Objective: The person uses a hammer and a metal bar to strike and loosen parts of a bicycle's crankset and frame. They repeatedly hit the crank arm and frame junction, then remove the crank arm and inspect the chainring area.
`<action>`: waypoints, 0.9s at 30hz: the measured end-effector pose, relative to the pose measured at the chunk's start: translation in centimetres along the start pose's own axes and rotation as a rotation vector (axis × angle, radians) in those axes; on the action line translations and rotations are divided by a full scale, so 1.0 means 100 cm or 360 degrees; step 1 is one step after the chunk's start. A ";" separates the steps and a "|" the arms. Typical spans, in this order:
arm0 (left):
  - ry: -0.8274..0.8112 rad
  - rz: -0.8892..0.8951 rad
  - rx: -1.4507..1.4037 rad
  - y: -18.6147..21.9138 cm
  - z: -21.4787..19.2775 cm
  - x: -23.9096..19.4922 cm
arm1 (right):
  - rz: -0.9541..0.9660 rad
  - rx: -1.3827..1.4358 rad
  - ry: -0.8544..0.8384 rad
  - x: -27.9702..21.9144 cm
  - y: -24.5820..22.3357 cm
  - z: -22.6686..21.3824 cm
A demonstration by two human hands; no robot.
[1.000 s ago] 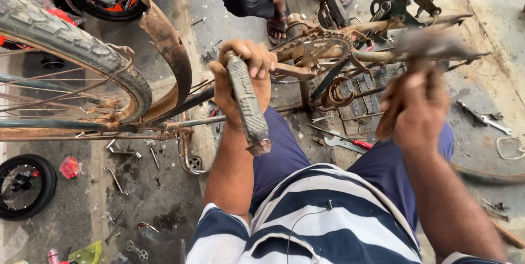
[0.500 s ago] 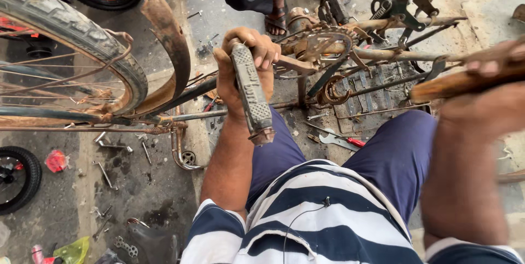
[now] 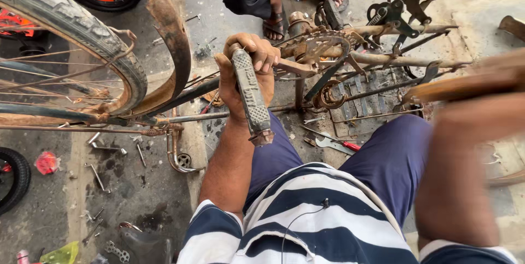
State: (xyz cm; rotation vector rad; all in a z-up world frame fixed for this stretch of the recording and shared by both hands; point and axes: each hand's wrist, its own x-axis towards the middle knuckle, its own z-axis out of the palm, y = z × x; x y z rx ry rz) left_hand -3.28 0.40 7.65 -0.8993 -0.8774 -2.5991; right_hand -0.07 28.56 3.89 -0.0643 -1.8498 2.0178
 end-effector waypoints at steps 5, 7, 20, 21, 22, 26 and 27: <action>0.0000 -0.0005 0.0001 0.002 0.003 0.000 | 0.0414 -0.1014 -0.0766 -0.011 0.013 0.011; -0.0001 -0.0016 -0.0011 0.001 0.003 0.002 | 0.0464 -0.0635 -0.0370 -0.004 0.004 -0.009; 0.0019 -0.0008 0.0004 -0.002 0.000 0.000 | 0.0248 -0.0586 -0.0634 -0.010 0.016 0.011; 0.0019 -0.0006 0.0011 -0.002 0.000 -0.001 | 0.0263 -0.0682 -0.0757 -0.011 0.017 0.011; 0.0013 0.0000 0.0023 -0.002 0.000 0.001 | 0.0235 -0.0709 -0.0826 -0.012 0.017 0.012; 0.0014 -0.0016 -0.0010 0.000 -0.003 0.001 | -0.0107 -0.0324 -0.0853 -0.011 0.016 0.007; 0.0011 -0.0030 -0.0019 -0.001 -0.004 0.000 | -0.0150 -0.0147 -0.0876 -0.013 0.017 0.006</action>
